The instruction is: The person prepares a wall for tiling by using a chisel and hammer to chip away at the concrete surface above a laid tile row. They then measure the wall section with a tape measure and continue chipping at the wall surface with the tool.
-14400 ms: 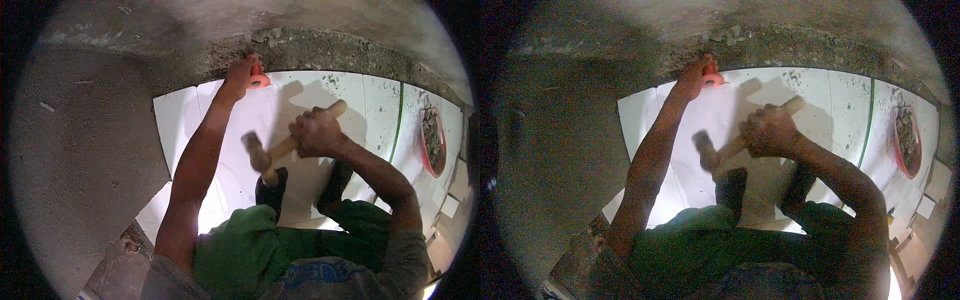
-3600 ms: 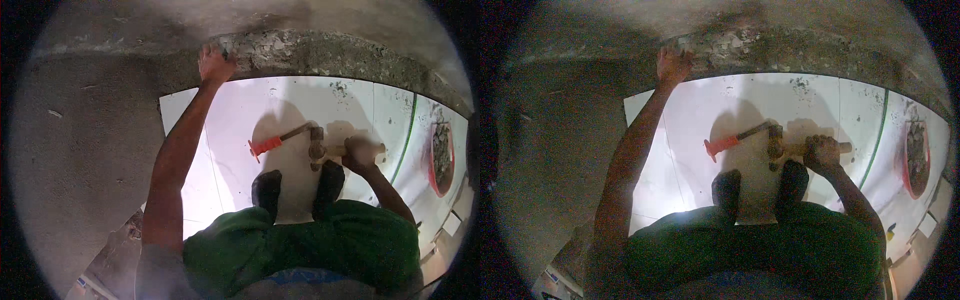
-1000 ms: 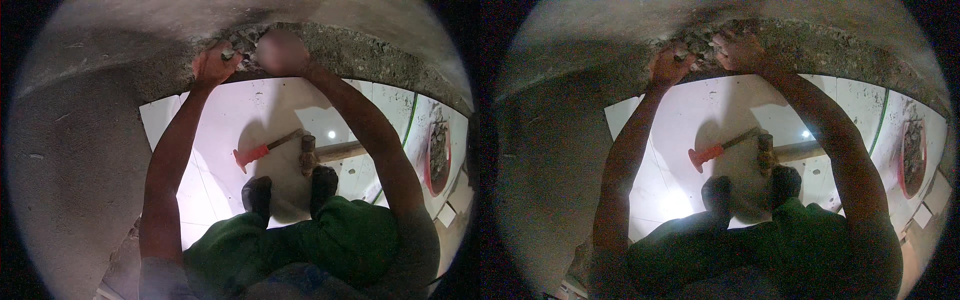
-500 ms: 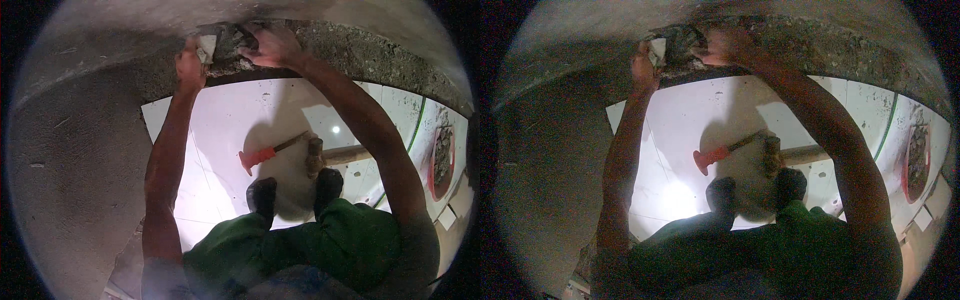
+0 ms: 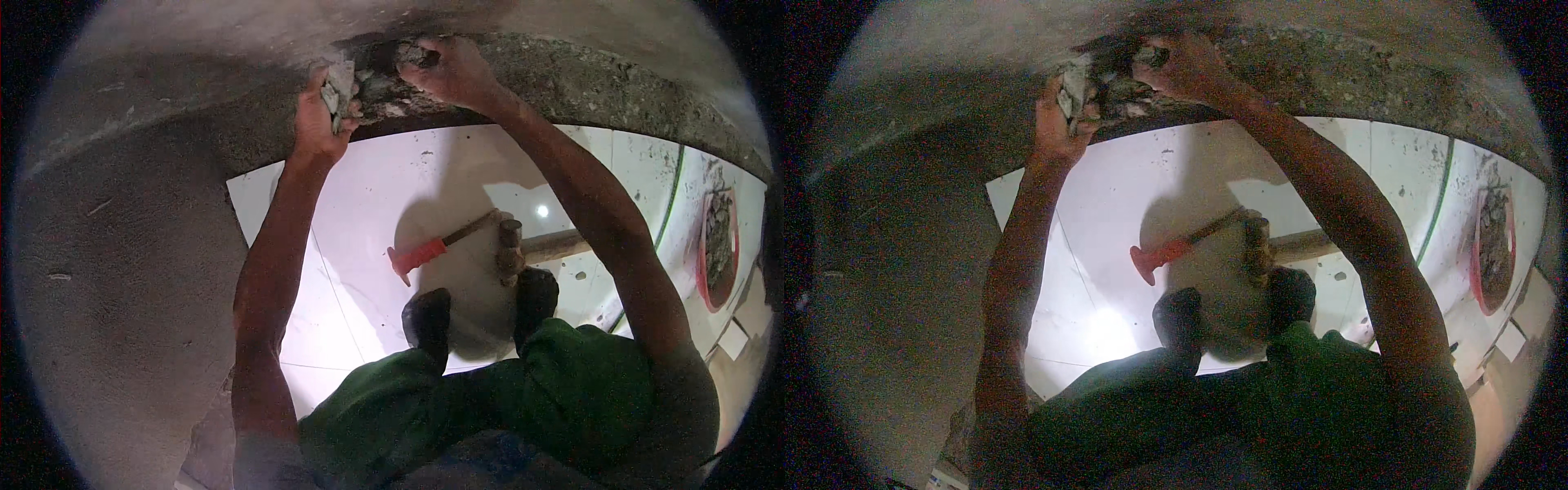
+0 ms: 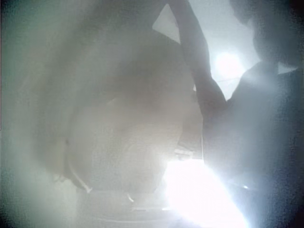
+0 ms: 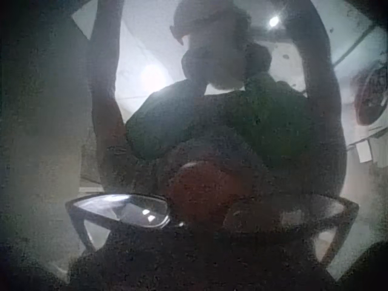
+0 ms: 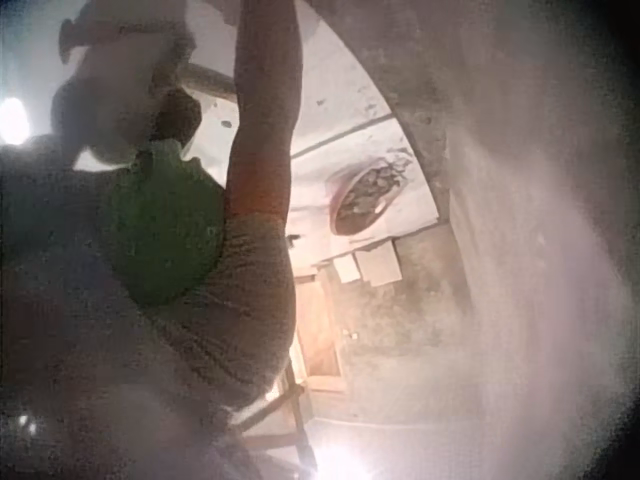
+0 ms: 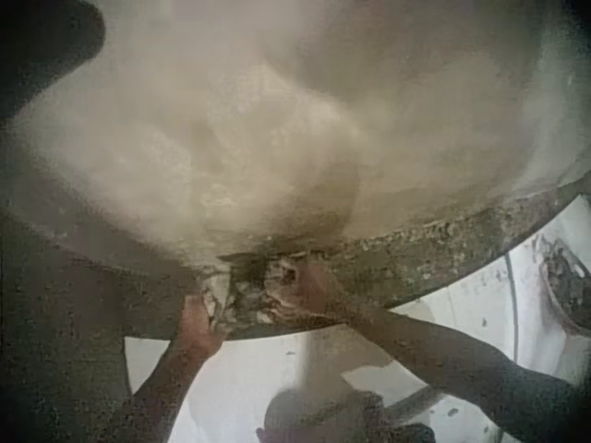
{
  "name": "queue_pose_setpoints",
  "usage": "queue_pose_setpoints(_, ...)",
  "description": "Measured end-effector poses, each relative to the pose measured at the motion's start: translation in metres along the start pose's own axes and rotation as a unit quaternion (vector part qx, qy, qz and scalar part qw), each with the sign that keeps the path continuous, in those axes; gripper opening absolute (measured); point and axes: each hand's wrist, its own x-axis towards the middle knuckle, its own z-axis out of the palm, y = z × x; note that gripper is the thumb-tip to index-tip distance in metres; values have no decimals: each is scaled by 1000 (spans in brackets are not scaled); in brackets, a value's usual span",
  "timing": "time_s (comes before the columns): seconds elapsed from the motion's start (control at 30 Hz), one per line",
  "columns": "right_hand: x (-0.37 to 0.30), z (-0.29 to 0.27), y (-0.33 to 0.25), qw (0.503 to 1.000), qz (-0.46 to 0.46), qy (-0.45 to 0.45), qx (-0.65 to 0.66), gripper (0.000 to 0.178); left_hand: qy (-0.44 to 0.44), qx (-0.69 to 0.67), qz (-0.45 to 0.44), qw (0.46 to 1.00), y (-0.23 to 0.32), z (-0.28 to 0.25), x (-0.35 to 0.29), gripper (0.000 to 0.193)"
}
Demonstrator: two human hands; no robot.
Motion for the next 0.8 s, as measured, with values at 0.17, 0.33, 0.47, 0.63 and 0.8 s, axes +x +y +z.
queue_pose_setpoints(0.17, -31, -14, 10, 851, 143, 41, 503, 30, 104, 65, 11, 992, -13, 83, -26, 33)
queue_pose_setpoints(0.33, -44, -7, 60, 937, -18, 68, 342, 31, -69, 216, 256, 940, -39, 124, 5, 47)
queue_pose_setpoints(0.47, -81, -67, 22, 999, -22, 36, -16, 69, -54, 551, 615, 561, -37, 104, -18, 78)
queue_pose_setpoints(0.63, -71, -95, -61, 912, -394, 94, -64, 39, 177, 424, 356, 814, -29, 60, -3, 26)
queue_pose_setpoints(0.8, -87, -144, -147, 944, 120, -184, 245, 37, 64, -30, 175, 982, -5, 62, -186, 38)
